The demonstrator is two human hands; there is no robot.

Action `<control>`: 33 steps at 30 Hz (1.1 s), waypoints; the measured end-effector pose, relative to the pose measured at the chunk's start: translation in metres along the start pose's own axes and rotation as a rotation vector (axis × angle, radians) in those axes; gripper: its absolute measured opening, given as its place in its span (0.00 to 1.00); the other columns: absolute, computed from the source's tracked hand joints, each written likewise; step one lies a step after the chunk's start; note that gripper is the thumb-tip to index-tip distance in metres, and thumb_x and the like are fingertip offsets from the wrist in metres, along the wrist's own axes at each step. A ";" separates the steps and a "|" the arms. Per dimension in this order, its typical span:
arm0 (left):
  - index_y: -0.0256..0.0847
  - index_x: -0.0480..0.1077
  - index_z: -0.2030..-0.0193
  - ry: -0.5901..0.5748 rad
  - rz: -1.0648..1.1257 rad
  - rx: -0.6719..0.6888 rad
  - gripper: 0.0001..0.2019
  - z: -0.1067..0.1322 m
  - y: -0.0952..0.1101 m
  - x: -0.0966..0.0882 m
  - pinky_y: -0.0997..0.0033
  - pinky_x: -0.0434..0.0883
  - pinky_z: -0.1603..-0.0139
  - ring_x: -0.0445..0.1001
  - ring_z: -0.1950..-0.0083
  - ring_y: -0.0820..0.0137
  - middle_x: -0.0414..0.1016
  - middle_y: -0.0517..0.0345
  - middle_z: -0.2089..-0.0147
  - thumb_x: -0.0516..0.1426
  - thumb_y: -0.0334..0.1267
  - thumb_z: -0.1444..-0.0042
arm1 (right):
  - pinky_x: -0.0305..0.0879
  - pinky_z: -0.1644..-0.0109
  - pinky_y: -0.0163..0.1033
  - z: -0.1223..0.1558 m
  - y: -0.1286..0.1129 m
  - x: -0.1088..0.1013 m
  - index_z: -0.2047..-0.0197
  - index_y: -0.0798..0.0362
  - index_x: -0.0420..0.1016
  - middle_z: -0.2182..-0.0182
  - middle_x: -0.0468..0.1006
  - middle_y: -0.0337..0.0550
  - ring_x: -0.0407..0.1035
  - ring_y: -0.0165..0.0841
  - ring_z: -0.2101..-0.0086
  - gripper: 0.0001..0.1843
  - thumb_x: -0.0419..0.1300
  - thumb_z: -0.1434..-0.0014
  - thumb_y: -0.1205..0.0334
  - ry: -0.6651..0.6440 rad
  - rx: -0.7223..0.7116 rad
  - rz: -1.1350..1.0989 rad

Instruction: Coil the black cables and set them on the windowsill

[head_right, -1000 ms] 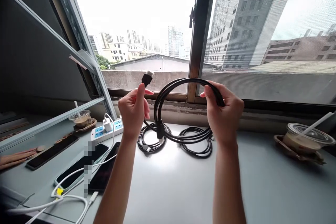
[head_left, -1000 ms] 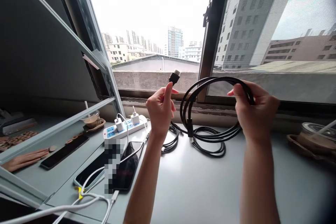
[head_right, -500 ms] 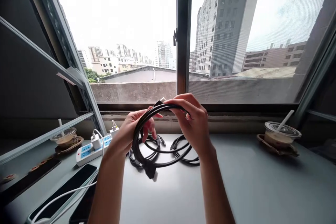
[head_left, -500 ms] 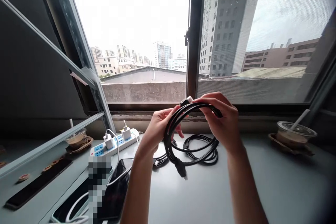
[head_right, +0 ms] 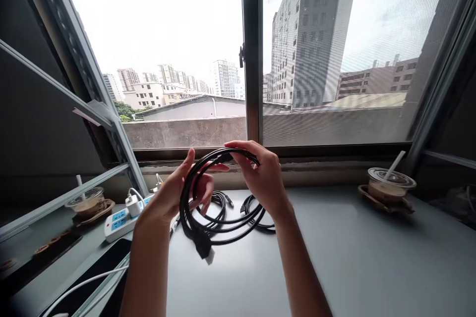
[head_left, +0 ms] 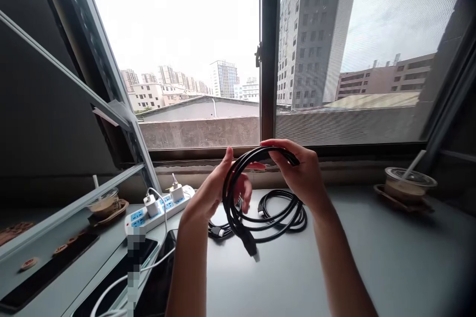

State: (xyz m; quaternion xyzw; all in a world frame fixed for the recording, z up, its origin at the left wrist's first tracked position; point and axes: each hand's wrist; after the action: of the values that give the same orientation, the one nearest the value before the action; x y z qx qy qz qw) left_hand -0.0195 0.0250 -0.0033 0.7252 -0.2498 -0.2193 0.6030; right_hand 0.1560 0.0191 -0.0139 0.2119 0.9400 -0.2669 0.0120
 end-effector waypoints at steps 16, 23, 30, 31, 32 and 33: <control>0.41 0.56 0.78 0.429 -0.244 0.364 0.22 -0.016 -0.010 0.032 0.79 0.51 0.86 0.57 0.88 0.81 0.52 0.70 0.87 0.52 0.56 0.44 | 0.62 0.73 0.31 0.001 -0.004 -0.017 0.61 0.51 0.78 0.73 0.76 0.39 0.68 0.28 0.73 0.09 0.59 0.46 0.61 0.215 0.160 0.000; 0.40 0.54 0.79 0.314 -0.098 0.219 0.24 -0.024 -0.010 0.022 0.80 0.53 0.86 0.56 0.87 0.82 0.52 0.70 0.85 0.53 0.58 0.47 | 0.48 0.84 0.27 0.000 -0.002 -0.029 0.54 0.49 0.76 0.71 0.73 0.37 0.53 0.18 0.84 0.15 0.60 0.46 0.58 -0.010 0.302 -0.183; 0.40 0.52 0.79 0.267 0.015 0.188 0.24 -0.022 -0.006 0.020 0.81 0.49 0.87 0.52 0.88 0.84 0.50 0.71 0.85 0.55 0.56 0.47 | 0.47 0.85 0.26 0.003 -0.013 -0.038 0.51 0.48 0.73 0.77 0.68 0.34 0.50 0.18 0.84 0.21 0.63 0.48 0.55 -0.146 0.374 -0.296; 0.40 0.52 0.79 0.266 0.023 0.184 0.24 -0.022 -0.006 0.020 0.81 0.48 0.87 0.52 0.88 0.84 0.49 0.71 0.85 0.55 0.55 0.47 | 0.48 0.84 0.27 0.003 -0.013 -0.036 0.51 0.49 0.74 0.76 0.70 0.35 0.50 0.18 0.83 0.21 0.64 0.49 0.55 -0.132 0.362 -0.276; 0.40 0.52 0.79 0.264 0.025 0.179 0.23 -0.023 -0.006 0.020 0.81 0.48 0.87 0.52 0.88 0.84 0.49 0.71 0.85 0.55 0.55 0.46 | 0.50 0.84 0.27 0.003 -0.013 -0.034 0.52 0.49 0.74 0.73 0.71 0.36 0.51 0.18 0.83 0.21 0.64 0.50 0.54 -0.109 0.334 -0.236; 0.40 0.52 0.79 0.262 0.019 0.172 0.23 -0.023 -0.006 0.020 0.81 0.48 0.87 0.51 0.88 0.84 0.48 0.71 0.85 0.54 0.55 0.46 | 0.53 0.82 0.28 0.002 -0.012 -0.031 0.53 0.49 0.75 0.71 0.72 0.38 0.53 0.19 0.82 0.20 0.65 0.50 0.54 -0.081 0.291 -0.174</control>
State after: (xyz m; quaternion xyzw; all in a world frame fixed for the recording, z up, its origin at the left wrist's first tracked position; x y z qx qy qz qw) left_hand 0.0105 0.0312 -0.0055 0.7941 -0.1940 -0.0949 0.5681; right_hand 0.1789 -0.0038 -0.0055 0.1182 0.9051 -0.4084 -0.0038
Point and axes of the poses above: each hand's wrist, its own z-axis away from the middle knuckle, its own x-axis out of the palm, y = z × x
